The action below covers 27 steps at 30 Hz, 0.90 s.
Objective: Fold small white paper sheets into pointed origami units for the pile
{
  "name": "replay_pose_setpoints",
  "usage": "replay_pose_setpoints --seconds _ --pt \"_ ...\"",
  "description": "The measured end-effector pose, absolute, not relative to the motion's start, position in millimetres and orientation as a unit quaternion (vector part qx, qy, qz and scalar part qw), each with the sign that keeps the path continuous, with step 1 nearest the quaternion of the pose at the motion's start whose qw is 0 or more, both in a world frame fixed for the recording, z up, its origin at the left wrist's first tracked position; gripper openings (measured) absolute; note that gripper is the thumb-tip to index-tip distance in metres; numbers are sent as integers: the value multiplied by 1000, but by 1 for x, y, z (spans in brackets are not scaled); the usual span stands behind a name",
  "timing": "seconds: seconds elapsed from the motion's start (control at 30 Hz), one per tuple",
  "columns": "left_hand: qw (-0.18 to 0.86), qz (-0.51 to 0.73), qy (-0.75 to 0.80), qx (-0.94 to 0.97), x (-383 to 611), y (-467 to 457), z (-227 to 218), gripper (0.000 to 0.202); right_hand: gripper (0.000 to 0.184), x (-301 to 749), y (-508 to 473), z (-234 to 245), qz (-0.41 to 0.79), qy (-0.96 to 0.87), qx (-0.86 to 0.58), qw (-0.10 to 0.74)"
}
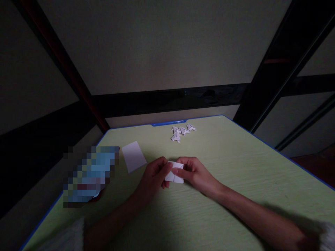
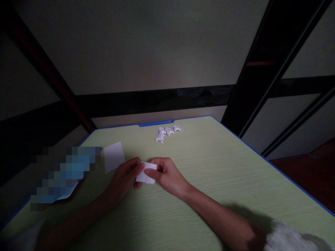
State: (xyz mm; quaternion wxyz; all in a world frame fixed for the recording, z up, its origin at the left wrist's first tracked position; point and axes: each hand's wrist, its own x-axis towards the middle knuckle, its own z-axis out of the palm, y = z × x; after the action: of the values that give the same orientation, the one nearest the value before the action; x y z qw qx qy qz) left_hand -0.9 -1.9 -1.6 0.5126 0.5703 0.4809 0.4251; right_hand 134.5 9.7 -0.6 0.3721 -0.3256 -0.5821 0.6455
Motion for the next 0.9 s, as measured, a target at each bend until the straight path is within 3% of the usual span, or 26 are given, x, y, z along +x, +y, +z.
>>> replay_pose_setpoints --seconds 0.67,0.9 --pt "496 437 478 579 -2 -1 -2 26 18 136 13 0 663 -511 -333 434" --pt "501 442 495 555 0 -1 1 24 25 135 12 -1 639 -499 -314 494"
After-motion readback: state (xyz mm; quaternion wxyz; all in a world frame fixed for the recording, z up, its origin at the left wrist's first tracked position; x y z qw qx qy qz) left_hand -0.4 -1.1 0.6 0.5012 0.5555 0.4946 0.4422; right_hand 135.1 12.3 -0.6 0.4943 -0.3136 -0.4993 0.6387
